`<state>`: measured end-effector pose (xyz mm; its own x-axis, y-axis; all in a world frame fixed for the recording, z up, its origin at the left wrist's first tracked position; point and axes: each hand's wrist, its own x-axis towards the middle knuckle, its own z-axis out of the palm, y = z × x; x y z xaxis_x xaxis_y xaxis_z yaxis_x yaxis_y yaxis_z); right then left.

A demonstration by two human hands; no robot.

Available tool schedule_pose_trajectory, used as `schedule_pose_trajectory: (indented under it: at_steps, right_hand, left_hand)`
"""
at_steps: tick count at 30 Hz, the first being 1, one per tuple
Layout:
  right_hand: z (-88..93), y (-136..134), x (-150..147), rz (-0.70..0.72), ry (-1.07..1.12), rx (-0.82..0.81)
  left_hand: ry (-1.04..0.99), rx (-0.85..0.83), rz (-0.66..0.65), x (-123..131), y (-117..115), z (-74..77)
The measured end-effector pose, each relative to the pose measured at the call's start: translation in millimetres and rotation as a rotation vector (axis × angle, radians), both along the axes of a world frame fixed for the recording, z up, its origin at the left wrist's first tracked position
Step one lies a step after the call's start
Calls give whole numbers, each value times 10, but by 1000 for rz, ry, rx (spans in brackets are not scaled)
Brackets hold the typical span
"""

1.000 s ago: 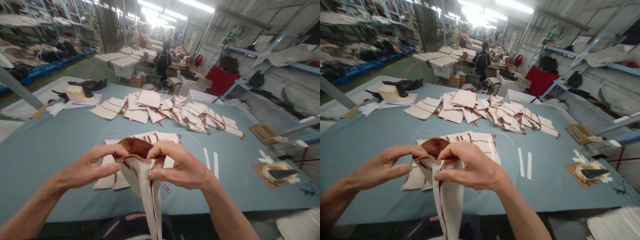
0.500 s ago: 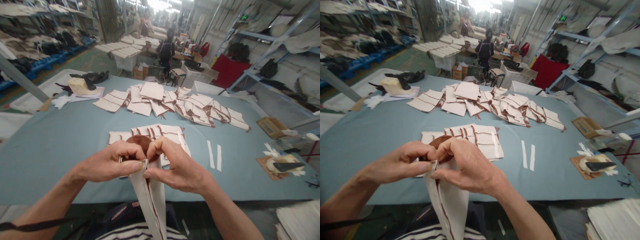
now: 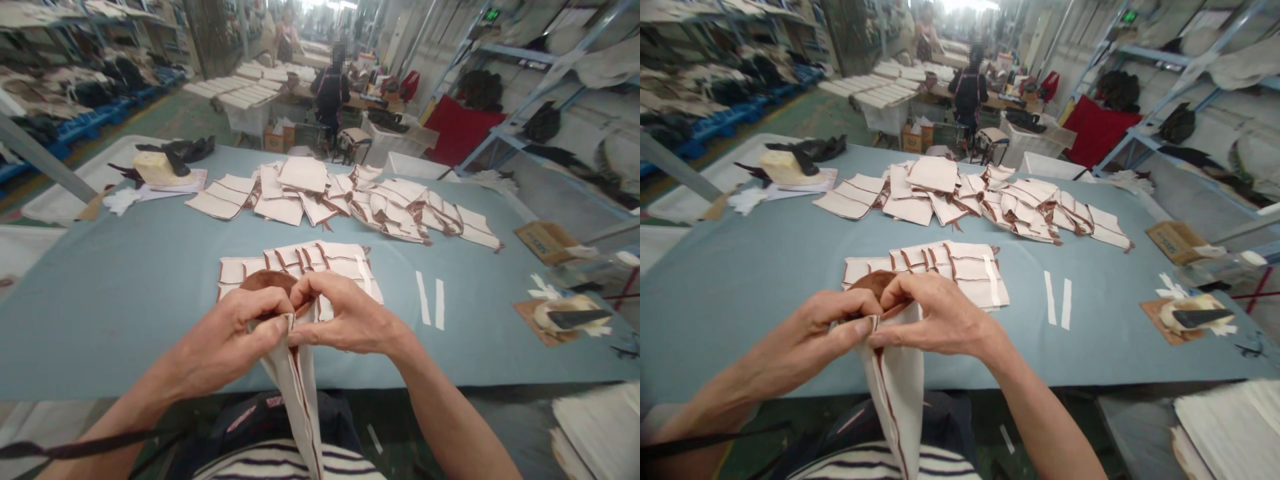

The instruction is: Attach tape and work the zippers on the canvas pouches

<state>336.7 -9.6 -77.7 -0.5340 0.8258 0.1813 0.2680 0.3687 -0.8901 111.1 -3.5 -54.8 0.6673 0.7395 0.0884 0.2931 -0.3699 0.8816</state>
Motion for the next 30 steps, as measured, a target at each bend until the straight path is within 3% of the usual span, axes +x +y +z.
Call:
schedule_pose_trajectory:
  at_steps: [5,11,15,20,30]
  right_hand:
    - [34,-40,-7,57,85,89]
    - [133,-191,-92,9,-3,152]
    - [186,-277,-159,-33,30,-16]
    - [132,-215,-180,126,156,-321]
    - [-83,-132,-150,182,318,-540]
  left_hand:
    - [-143,-202,-22,-150,-62,-126]
    - [-97,-193,-63,-258,-105,-132]
    - [-51,-163,-91,-259,-120,-54]
    - [-56,-132,-181,-305,-108,12]
    - [-53,-323,-158,-121,-171,-105]
